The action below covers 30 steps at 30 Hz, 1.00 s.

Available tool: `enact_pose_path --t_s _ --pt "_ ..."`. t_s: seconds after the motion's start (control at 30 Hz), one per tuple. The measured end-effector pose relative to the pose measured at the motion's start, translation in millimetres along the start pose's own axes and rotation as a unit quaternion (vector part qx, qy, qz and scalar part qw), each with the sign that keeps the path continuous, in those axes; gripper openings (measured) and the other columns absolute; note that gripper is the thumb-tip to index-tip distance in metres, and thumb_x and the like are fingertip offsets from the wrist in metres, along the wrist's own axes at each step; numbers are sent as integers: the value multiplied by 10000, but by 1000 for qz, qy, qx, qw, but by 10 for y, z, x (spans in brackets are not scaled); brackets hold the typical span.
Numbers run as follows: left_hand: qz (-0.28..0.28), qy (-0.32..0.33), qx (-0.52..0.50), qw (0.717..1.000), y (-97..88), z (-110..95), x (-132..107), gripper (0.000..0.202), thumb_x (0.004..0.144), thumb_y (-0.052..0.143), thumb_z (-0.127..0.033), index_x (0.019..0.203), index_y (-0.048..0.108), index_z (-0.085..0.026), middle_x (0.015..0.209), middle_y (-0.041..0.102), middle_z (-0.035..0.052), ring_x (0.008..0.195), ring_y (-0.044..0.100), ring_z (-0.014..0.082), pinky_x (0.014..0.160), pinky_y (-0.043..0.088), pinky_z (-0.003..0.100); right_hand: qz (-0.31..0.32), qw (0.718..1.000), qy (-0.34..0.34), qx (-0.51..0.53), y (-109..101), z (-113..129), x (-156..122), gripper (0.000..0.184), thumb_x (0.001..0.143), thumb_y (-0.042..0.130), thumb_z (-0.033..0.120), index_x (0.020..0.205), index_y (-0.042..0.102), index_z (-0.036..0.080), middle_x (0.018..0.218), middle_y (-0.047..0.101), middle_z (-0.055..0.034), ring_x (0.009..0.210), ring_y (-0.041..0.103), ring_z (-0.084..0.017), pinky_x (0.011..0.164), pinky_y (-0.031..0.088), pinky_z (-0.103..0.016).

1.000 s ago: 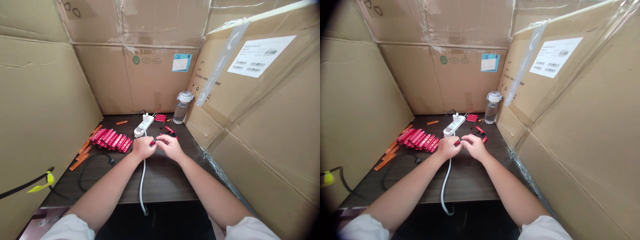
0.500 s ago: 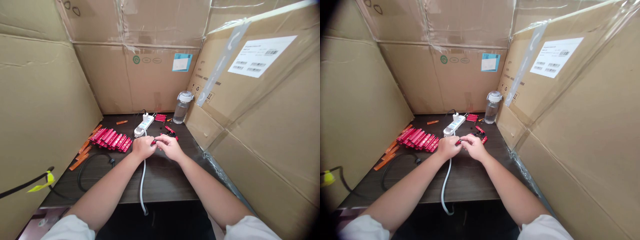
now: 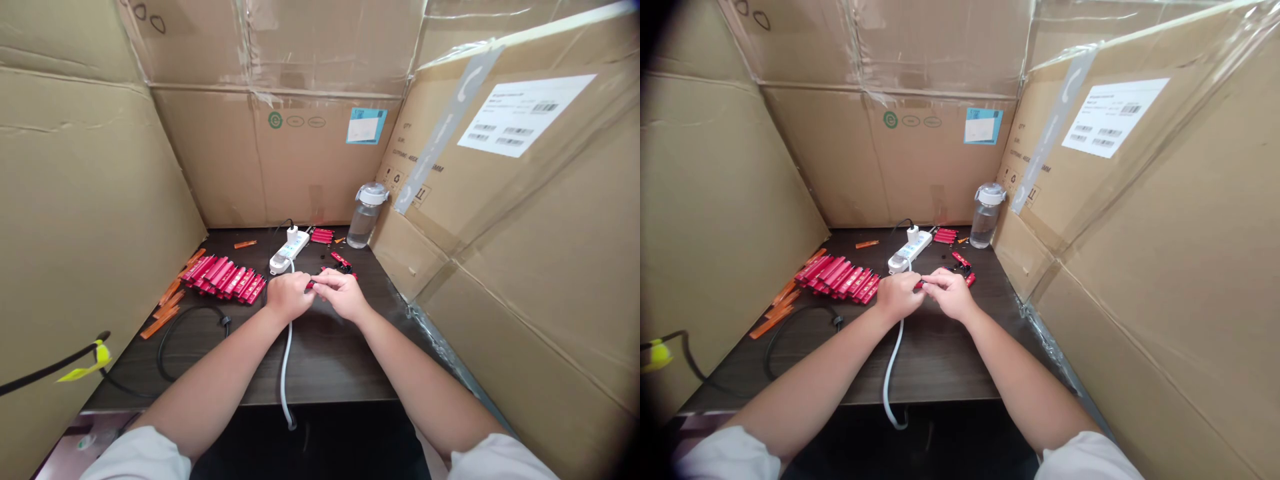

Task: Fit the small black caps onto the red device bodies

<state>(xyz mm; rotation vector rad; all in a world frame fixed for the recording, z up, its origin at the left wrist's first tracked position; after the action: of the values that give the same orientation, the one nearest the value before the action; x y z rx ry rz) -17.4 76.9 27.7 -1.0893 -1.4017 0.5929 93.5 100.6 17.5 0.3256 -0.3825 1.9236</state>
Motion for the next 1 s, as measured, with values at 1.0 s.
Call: enact_pose_path --t_s 1.0 --pt "-30 21 -170 985 -54 -29 17 225 716 552 -242 506 495 -186 541 575 12 525 502 117 528 314 249 18 966 140 215 79 -166 -35 272 652 776 334 845 705 157 592 612 19 480 507 -76 493 465 -243"
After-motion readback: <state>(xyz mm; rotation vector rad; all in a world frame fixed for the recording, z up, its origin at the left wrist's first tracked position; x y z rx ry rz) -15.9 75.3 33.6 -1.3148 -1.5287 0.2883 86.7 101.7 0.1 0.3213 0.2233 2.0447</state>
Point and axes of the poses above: each hand's wrist, its own x-axis towards the middle knuckle, its own y-axis out of the palm, z = x × y, the point moved 8 cm from there along x, towards the middle knuckle
